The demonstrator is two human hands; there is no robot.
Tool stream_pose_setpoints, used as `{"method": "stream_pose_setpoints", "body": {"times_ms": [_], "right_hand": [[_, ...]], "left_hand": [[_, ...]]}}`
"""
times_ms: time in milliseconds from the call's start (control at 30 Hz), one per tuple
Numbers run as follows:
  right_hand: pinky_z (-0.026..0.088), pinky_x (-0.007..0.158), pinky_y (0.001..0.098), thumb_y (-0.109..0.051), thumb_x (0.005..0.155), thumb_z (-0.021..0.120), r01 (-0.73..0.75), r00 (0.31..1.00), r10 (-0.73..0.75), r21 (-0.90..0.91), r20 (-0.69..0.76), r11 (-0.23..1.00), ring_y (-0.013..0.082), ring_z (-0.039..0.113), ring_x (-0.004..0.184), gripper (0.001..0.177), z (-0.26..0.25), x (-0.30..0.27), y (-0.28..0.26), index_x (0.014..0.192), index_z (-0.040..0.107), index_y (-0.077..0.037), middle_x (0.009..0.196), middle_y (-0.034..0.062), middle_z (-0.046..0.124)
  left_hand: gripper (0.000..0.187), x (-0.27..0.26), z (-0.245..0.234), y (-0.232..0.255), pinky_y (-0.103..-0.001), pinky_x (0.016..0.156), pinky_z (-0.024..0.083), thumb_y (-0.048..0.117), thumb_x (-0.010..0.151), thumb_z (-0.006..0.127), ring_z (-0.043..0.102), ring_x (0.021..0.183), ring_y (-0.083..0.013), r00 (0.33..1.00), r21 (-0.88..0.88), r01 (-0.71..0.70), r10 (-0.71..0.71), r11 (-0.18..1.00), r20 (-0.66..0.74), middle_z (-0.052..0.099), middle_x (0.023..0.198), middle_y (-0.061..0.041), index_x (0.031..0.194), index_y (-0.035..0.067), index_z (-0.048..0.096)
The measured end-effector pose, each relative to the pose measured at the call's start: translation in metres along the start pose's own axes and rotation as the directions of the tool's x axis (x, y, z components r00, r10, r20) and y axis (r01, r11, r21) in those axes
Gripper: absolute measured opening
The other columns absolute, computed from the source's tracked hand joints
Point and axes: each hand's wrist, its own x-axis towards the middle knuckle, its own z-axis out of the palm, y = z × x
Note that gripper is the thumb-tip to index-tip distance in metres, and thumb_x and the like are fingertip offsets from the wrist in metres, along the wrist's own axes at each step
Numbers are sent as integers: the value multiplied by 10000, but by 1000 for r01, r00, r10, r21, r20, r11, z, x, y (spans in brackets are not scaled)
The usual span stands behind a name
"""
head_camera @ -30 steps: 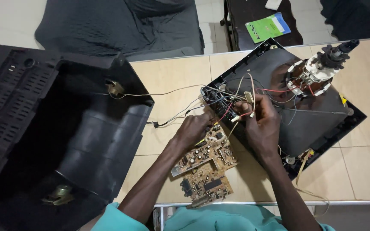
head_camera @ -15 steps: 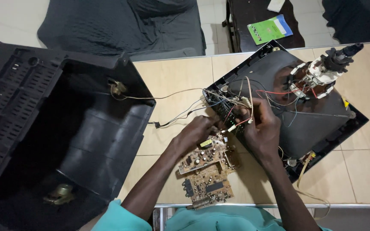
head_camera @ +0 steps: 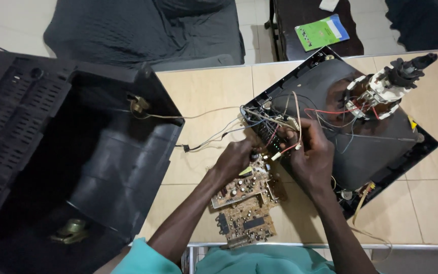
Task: The person works on a disassembled CRT television, handling the circuit board and internal wiring. They use a screwdriver to remove screws from the back panel and manipulate various wires and components within the chassis.
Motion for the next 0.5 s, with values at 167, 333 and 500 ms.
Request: {"method": "stream_pose_setpoints", "body": {"times_ms": [167, 333, 500], "right_hand": [[647, 675, 420, -21, 1024, 634, -6, 1000, 6, 23, 2, 1000, 287, 729, 778, 151, -2, -1, 3, 1154, 640, 55, 934, 261, 738], [650, 682, 382, -78, 984, 698, -67, 997, 69, 104, -17, 992, 231, 712, 845, 211, -15, -11, -2, 1161, 650, 26, 956, 211, 745], [646, 628, 282, -142, 948, 705, -229, 964, 258, 301, -58, 926, 238, 754, 788, 223, -33, -31, -24, 1096, 584, -26, 942, 186, 733]], "left_hand": [[157, -4, 2, -10, -520, 733, 633, 121, 992, 533, 750, 861, -416, 998, 26, -59, 60, 998, -23, 736, 904, -165, 1128, 107, 610], [207, -11, -33, 8, -558, 742, 620, 204, 1015, 567, 720, 925, -460, 990, 24, -135, 136, 991, -40, 722, 998, -205, 1155, 60, 617], [298, -35, -80, 41, -351, 535, 479, 137, 963, 697, 565, 555, -179, 999, -64, -50, 50, 997, -1, 747, 1125, -80, 1248, 182, 625]]}}
